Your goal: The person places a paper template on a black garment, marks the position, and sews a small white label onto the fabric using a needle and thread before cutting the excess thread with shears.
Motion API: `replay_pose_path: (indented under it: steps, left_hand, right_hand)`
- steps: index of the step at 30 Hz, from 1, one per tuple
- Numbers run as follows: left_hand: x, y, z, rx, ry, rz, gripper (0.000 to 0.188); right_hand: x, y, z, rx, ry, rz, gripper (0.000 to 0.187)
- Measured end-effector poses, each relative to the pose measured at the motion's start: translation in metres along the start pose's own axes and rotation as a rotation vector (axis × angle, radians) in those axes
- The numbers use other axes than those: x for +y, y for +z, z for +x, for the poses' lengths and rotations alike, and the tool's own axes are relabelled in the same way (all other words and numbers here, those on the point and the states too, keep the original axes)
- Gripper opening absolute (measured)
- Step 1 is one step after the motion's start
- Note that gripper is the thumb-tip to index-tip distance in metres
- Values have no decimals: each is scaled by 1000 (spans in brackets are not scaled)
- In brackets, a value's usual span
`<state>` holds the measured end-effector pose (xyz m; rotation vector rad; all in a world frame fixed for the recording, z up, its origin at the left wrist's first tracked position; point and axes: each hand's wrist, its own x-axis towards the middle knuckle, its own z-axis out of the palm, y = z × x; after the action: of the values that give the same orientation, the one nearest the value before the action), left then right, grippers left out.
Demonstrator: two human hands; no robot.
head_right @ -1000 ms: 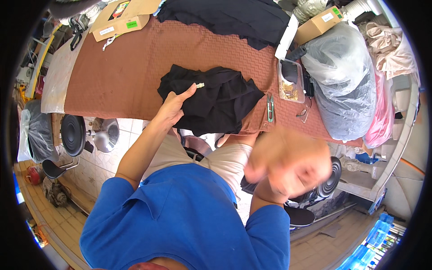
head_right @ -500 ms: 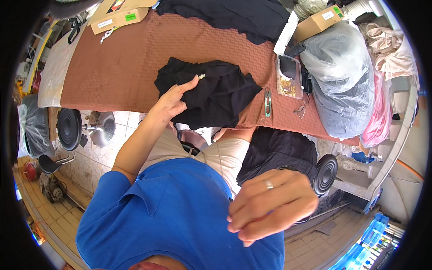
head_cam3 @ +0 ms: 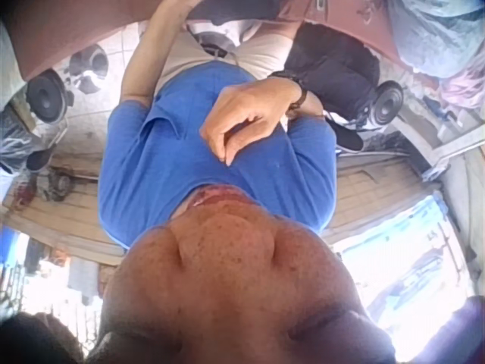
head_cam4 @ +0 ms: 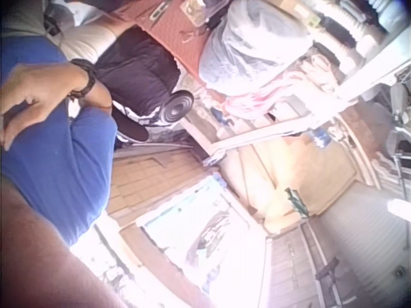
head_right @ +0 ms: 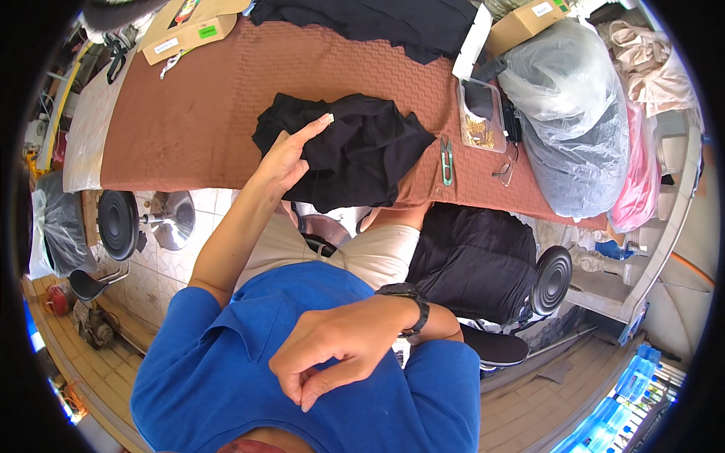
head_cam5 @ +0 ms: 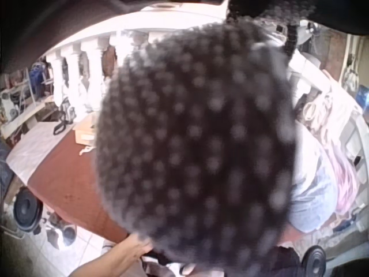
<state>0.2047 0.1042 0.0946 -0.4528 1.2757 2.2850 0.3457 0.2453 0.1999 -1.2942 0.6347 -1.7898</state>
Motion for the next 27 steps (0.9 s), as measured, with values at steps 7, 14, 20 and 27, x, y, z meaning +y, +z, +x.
replay_pose_path:
  steps: [7,14,20,27]
  left_hand:
    - [-8,-9,4,-50,120,-70,34]
    - [-4,-13,-9,5,31,-103,46]
    - [-2,-7,-17,-105,48,-198,36]
    - [-1,-4,-17,-84,20,-234,22]
  right_hand:
    - [16,-42,-8,516,138,-325,1]
    - [61,-115,-35,1471,-123,-861,9]
    - [65,-125,-37,1561,-199,-961,12]
    - [65,-128,-37,1582,-208,-990,13]
